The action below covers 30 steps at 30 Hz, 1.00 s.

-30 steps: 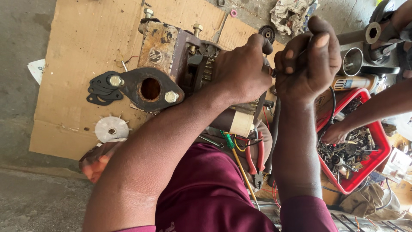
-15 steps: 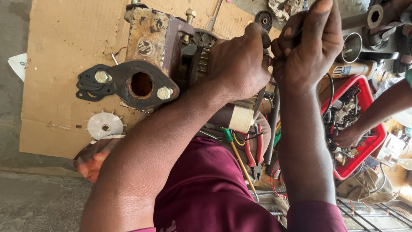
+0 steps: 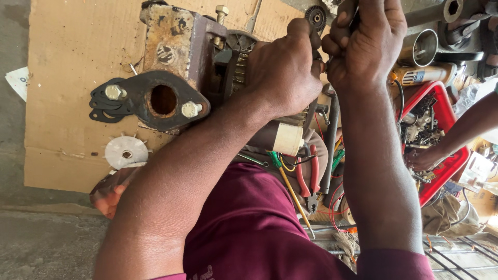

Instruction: The person disassembles a water pump motor by hand and using a hammer and screwdriver, removing the casing and internal components while sitting on the floor.

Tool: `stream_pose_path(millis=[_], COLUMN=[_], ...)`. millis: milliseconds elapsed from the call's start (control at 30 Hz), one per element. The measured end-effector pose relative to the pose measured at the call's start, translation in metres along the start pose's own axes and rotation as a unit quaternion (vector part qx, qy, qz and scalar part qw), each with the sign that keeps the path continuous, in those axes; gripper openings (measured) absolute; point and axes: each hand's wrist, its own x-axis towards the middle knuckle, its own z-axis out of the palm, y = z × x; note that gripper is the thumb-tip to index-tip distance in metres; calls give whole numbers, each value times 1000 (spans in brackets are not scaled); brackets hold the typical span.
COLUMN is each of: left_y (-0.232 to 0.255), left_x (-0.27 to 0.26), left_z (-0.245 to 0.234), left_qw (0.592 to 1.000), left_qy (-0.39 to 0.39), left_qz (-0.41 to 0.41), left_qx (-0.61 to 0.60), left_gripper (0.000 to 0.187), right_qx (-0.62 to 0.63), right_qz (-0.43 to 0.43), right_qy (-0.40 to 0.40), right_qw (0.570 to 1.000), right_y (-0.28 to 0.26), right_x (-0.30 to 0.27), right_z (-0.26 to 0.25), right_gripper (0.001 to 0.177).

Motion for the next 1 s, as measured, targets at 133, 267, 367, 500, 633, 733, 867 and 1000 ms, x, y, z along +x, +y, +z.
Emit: stream_pose_path(millis=[133,267,367,500,633,733,867,1000], left_y=[0,3,4,-2,1,20,23,24], left_x=[0,0,1,1,-6,-3,-12,-10], left_z=[1,-3,-3,3,5,-7,-12,-13], left_qw=[999,1000,1000,1000,1000,1000,999,997], left_qy=[36,-20,-13,4,4,4,-13,-43], left_qz=[37,-8,1,13,8,-13,-41,-69], left_qx=[2,5,-5,-15,14,19,0,-11], left_gripper=[45,42,40,38,48,50,44,41], right_qx=[-6,5,-11,-23,-13,-25,7,54], right_qz=[37,85,124,151,210,179,82,-24], right_qy=[34,83,106,135,182,136,98,-22], right_qw=[999,993,987,979,961,974,992,998], right_y=[-3,-3,-3,6,8,-15,-55,-62], right_x=[6,16,22,33,32,16,-7,-35], right_z=[2,3,1,-7,-4,16,25,21], right_gripper=[15,13,12,11,16,17,28,37])
